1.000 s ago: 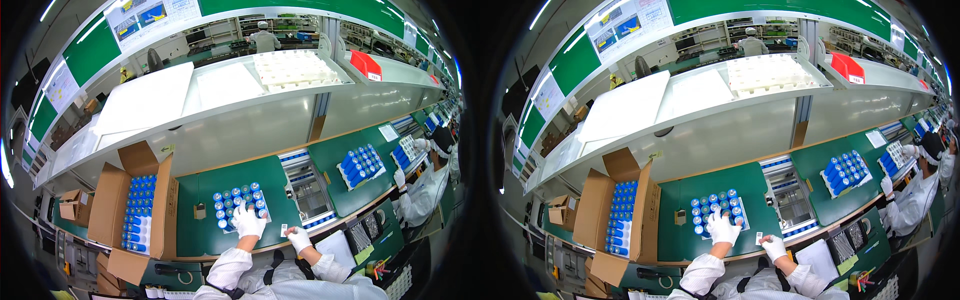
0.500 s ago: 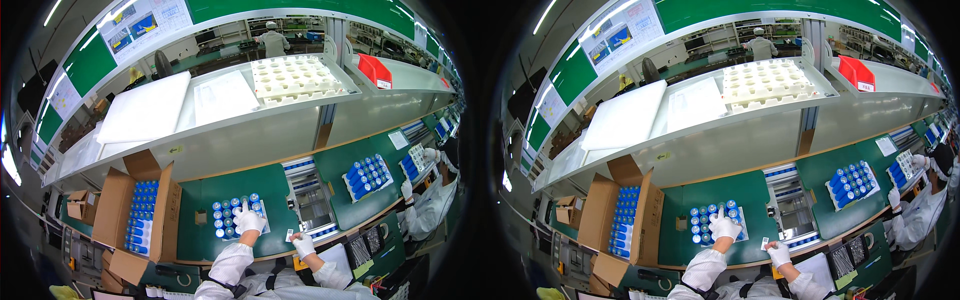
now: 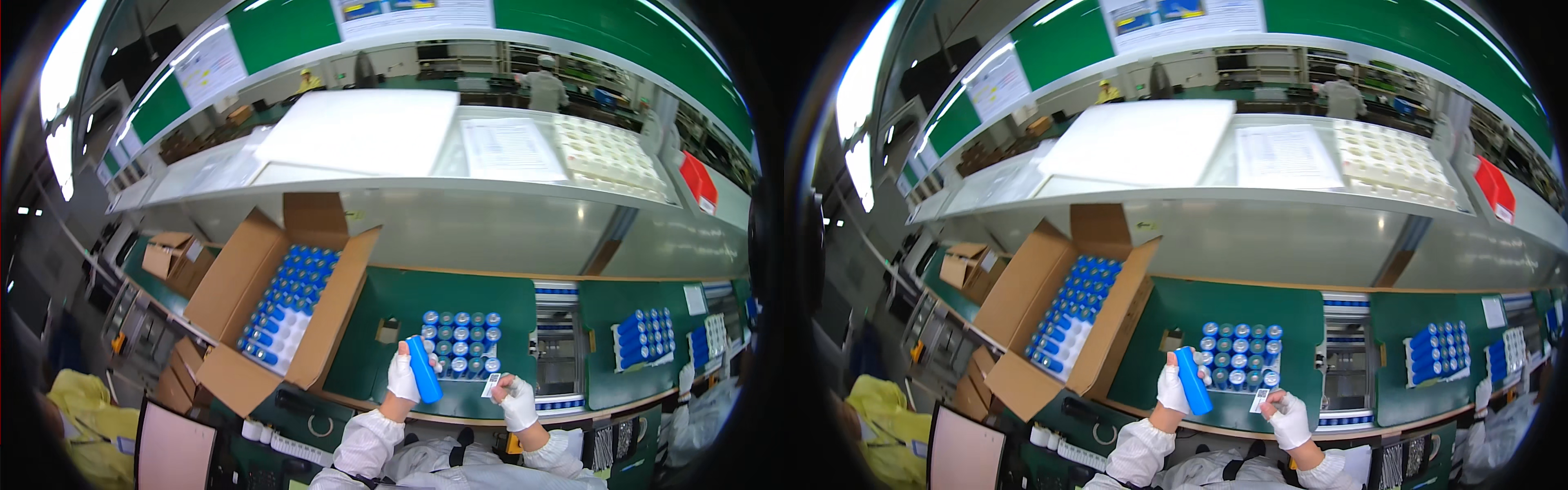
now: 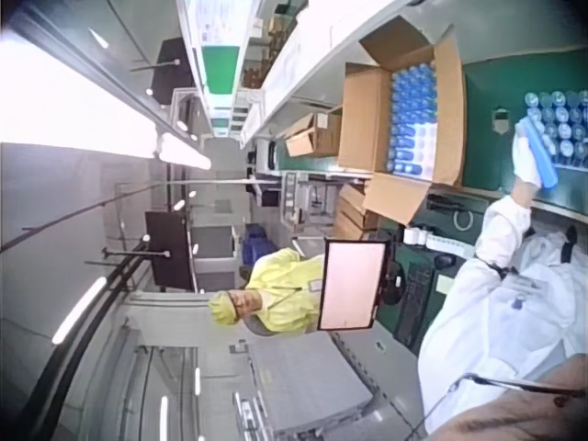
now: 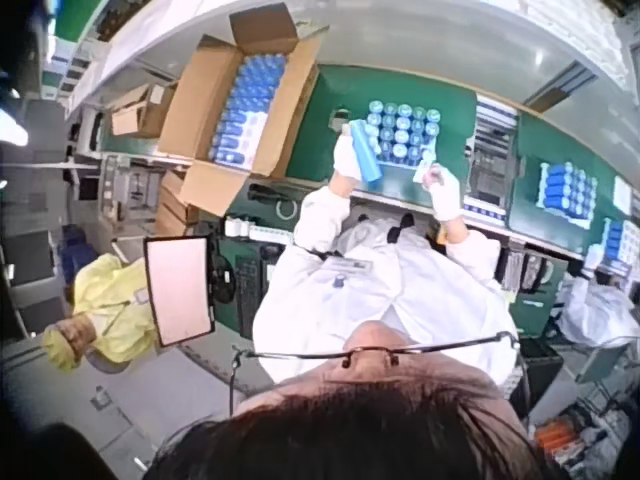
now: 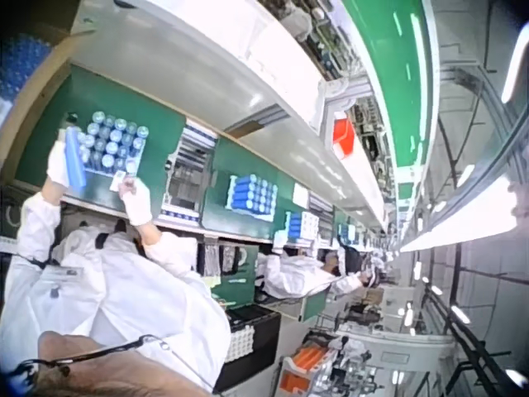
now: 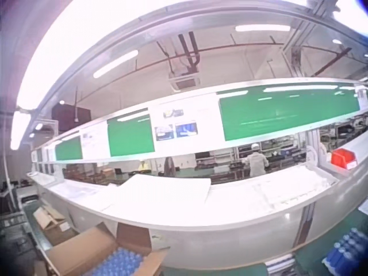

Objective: The person transports cardboard boxes to a workstation using a cart and places them on a table. They open a box, remove paper sheets and foam padding, scan battery cells with a handheld scanner, apply labels to them, and place them into a tray.

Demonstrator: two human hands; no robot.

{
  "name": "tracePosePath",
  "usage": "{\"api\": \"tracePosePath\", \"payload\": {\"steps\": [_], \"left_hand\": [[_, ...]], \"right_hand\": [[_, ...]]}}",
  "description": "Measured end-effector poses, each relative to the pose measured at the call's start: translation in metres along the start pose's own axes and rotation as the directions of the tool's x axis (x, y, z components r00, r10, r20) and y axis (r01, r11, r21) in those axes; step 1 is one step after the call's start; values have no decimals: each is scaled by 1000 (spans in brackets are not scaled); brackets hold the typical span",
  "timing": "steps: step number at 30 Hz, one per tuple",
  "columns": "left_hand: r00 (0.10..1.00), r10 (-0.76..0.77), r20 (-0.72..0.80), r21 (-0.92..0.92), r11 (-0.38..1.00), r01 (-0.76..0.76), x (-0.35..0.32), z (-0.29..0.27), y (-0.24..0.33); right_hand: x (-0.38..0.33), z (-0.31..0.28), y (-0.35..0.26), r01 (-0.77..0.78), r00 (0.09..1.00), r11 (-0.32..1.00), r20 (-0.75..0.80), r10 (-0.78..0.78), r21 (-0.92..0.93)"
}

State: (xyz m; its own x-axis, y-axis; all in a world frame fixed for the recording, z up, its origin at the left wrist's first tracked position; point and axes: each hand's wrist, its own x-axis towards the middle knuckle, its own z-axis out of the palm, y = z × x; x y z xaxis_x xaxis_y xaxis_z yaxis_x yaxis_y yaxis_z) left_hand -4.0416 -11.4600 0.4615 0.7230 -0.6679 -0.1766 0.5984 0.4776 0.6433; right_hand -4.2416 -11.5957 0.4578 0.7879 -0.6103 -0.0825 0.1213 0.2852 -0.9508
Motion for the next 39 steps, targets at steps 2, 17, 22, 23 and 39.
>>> {"api": "tracePosePath", "payload": {"steps": [2, 17, 22, 23, 39], "left_hand": [[999, 32, -18, -93, 995, -34, -18, -11, 6], [999, 10, 31, 74, 997, -12, -55, -46, 34], [995, -91, -46, -85, 993, 87, -38, -60, 28], [988, -136, -67, -108, 986, 128, -37, -60, 27], [971, -229, -72, -38, 973, 227, -35, -61, 13]], "right_hand": [[-4, 25, -2, -39, 996, 996, 77, 46, -82], [-15, 98, 20, -87, 956, 968, 252, 147, -233], [-5, 113, 30, -323, 881, 909, 268, 390, -264], [-2, 117, 31, -328, 882, 907, 259, 394, -263], [9, 119, 48, -383, 871, 889, 220, 438, -252]]}}
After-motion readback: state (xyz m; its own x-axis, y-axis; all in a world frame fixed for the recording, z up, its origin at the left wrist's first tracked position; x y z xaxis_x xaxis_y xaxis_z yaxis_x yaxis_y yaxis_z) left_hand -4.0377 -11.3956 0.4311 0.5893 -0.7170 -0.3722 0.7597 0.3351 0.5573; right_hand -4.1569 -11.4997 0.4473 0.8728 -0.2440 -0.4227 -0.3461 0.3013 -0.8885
